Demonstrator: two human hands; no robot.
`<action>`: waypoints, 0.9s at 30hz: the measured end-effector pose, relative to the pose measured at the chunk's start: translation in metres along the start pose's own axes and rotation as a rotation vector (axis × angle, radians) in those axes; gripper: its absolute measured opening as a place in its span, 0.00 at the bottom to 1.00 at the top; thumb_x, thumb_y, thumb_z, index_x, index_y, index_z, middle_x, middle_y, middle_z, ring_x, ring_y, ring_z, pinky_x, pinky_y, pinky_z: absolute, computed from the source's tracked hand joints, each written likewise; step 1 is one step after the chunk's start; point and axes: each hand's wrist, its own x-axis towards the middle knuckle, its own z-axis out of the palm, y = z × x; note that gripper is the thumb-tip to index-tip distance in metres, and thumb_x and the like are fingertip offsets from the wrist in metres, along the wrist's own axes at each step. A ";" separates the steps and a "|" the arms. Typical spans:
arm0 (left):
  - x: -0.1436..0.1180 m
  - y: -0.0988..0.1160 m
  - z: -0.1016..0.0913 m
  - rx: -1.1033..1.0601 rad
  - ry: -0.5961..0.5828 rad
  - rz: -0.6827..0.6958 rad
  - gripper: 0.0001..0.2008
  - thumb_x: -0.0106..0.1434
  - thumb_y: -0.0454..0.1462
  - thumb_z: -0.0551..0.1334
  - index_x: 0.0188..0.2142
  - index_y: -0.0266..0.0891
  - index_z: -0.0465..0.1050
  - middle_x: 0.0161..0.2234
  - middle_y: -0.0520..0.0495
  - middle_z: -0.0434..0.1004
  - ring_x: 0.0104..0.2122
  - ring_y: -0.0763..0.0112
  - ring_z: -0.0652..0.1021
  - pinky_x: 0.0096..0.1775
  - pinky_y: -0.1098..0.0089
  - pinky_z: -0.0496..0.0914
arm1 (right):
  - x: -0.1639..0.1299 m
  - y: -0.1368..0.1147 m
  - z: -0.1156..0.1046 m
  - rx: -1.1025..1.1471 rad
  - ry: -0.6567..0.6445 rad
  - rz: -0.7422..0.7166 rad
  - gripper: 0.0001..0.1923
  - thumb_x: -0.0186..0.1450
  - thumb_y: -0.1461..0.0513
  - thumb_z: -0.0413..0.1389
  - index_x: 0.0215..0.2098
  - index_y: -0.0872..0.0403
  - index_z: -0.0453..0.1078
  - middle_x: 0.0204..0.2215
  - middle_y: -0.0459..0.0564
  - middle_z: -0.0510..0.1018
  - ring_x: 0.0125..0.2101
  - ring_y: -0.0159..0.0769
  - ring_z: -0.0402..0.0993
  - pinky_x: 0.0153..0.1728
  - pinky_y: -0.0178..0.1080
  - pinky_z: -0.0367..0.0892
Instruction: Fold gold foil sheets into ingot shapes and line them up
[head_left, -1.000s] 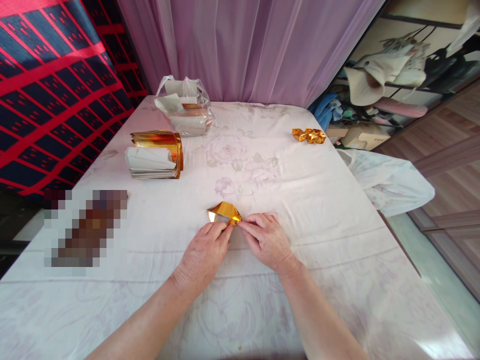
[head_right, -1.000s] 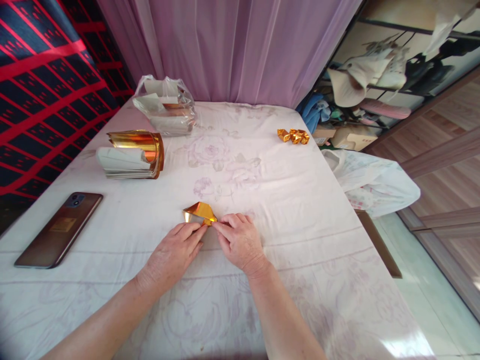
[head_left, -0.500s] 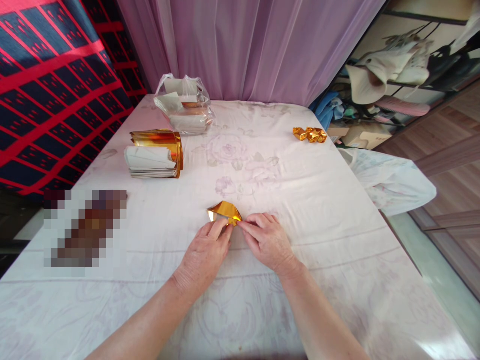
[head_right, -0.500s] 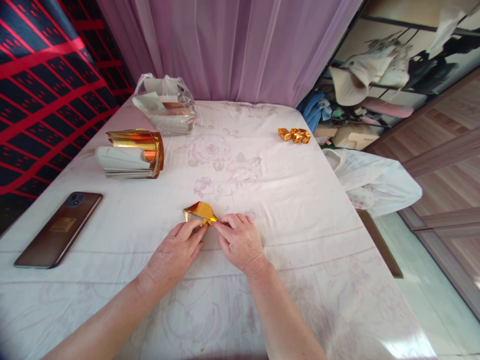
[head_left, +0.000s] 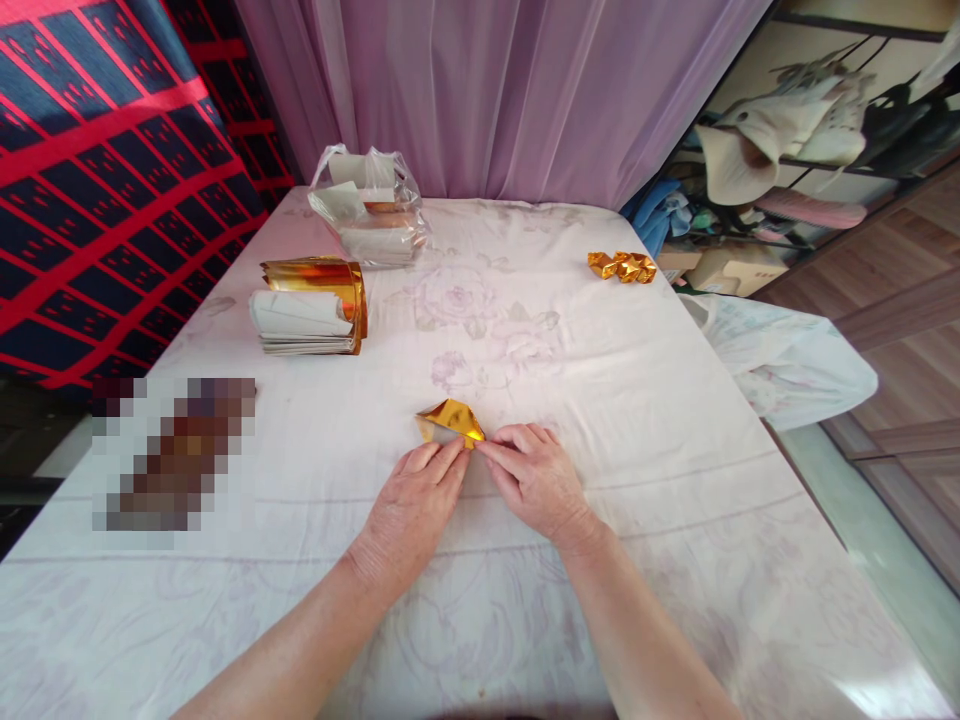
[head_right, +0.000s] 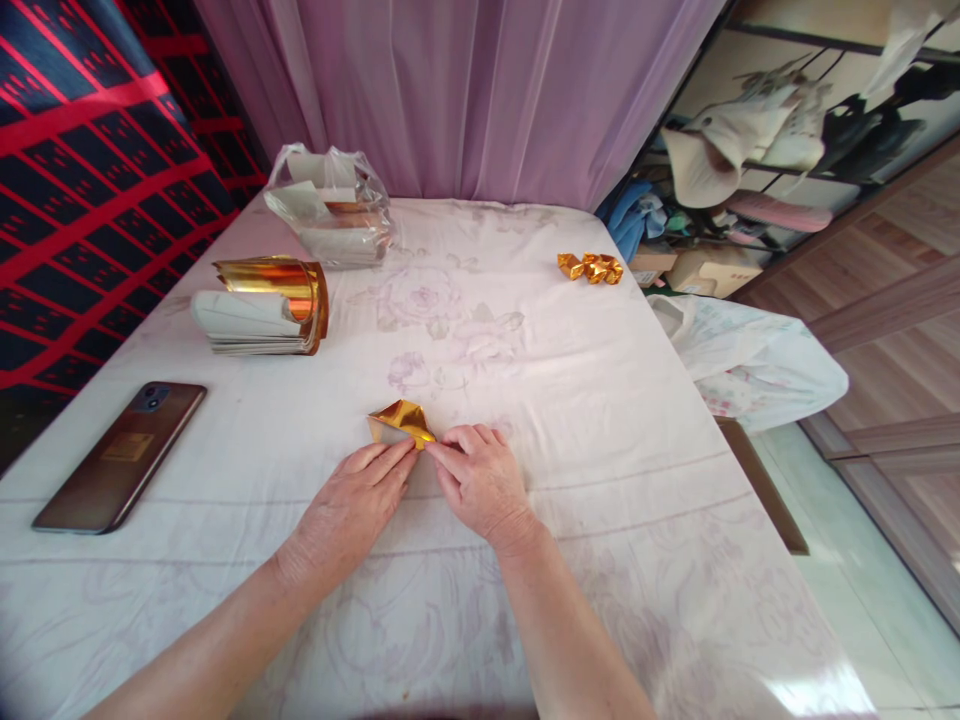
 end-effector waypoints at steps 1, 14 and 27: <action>0.000 0.000 0.000 0.001 0.001 0.003 0.24 0.67 0.27 0.52 0.62 0.32 0.65 0.60 0.38 0.70 0.58 0.60 0.70 0.57 0.57 0.69 | 0.000 0.000 0.000 0.001 0.000 0.001 0.15 0.67 0.65 0.54 0.48 0.46 0.77 0.38 0.50 0.77 0.37 0.39 0.68 0.39 0.43 0.61; 0.000 0.001 -0.001 0.027 0.006 -0.029 0.24 0.66 0.26 0.51 0.60 0.33 0.66 0.59 0.39 0.71 0.56 0.60 0.72 0.55 0.58 0.70 | 0.000 0.001 0.002 0.005 0.007 0.013 0.16 0.65 0.66 0.56 0.48 0.46 0.78 0.38 0.49 0.76 0.37 0.39 0.69 0.39 0.43 0.61; -0.001 0.003 -0.003 0.052 0.004 -0.041 0.24 0.65 0.27 0.54 0.60 0.33 0.66 0.60 0.40 0.70 0.55 0.58 0.72 0.54 0.59 0.69 | -0.006 0.004 0.001 0.114 0.088 0.038 0.13 0.66 0.68 0.52 0.39 0.50 0.79 0.36 0.50 0.79 0.37 0.38 0.72 0.41 0.42 0.66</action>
